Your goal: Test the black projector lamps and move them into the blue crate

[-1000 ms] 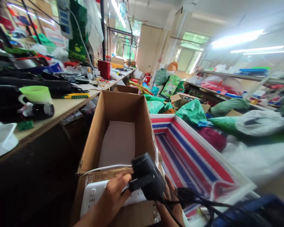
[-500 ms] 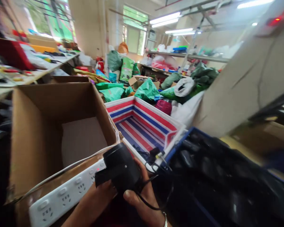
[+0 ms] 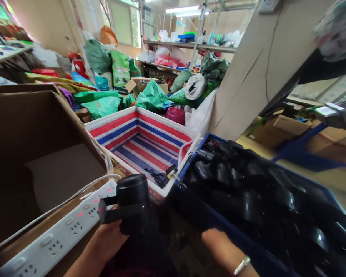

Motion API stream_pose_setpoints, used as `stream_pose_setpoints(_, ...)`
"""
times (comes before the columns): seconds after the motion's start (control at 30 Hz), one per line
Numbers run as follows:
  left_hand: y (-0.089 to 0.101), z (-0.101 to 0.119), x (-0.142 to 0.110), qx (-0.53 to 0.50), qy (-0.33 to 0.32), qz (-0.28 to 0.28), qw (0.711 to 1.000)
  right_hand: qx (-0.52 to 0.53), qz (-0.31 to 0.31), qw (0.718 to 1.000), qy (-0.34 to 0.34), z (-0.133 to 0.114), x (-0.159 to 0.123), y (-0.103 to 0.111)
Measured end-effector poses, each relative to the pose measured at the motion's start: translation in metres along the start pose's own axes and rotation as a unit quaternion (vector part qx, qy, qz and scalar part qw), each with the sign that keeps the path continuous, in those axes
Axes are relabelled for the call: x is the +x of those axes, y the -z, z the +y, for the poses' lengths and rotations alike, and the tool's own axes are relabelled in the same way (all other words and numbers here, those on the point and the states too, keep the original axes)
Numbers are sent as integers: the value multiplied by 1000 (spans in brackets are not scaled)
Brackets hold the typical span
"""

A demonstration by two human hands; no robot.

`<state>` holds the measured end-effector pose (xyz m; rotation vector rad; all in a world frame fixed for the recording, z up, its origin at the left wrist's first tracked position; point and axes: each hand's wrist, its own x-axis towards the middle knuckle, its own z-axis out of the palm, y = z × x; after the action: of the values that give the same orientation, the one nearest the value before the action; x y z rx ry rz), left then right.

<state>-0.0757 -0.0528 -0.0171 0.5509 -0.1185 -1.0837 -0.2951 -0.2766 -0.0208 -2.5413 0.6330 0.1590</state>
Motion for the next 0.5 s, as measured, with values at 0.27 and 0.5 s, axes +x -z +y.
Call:
stream_pose_setpoints(0.27, -4, -19, 6, 42, 68, 131, 988, -49, 160, 984, -59, 3, 113, -18)
stream_pose_setpoints(0.5, 1, -29, 3, 94, 100, 140, 981, -116, 165, 976, -82, 9, 168, 6)
